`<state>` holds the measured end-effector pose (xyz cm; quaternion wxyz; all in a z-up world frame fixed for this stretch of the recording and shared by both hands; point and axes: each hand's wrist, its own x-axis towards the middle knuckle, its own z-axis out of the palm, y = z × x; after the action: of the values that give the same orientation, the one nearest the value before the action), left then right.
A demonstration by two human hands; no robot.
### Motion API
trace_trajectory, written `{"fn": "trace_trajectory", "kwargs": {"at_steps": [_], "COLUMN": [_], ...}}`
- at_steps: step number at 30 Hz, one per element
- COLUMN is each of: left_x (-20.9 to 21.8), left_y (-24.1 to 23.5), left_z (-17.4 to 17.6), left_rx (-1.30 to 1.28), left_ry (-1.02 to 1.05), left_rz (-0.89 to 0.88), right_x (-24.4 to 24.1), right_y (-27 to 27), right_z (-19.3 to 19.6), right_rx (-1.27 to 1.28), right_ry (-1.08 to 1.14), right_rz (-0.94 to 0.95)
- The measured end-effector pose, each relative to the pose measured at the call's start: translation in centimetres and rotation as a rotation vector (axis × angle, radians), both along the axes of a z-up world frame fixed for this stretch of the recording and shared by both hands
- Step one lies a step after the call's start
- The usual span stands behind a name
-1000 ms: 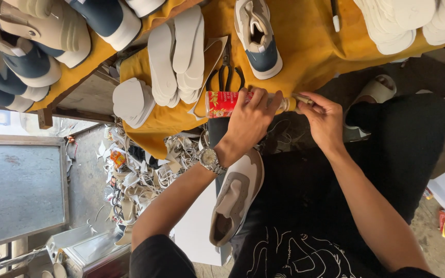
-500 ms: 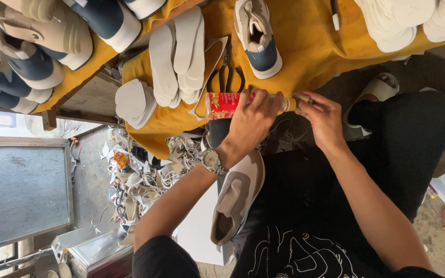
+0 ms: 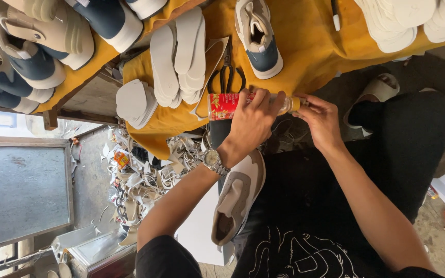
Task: The person is cleaning a sneaker by scrubbing its surface with a small cleaning block to remove marks.
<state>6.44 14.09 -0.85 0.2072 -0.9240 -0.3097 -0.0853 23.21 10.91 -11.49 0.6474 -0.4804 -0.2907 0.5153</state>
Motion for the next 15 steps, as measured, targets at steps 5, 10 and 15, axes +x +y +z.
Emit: {"fn": "trace_trajectory", "kwargs": {"at_steps": [5,10,15], "left_x": [0.2,0.4,0.1], "left_y": [-0.1,0.4,0.6], "left_z": [0.1,-0.5,-0.3], "left_rx": [0.0,0.013,0.006], "left_ry": [-0.008,-0.01,-0.007], "left_rz": [0.0,0.007,0.013], "right_x": [0.0,0.4,0.6], "right_y": [0.0,0.0,-0.1], "right_z": [0.5,1.0,1.2], "right_rx": [0.004,0.052,0.073], "right_ry": [0.003,-0.062,-0.139], "right_rz": [-0.005,-0.069,-0.055]}}
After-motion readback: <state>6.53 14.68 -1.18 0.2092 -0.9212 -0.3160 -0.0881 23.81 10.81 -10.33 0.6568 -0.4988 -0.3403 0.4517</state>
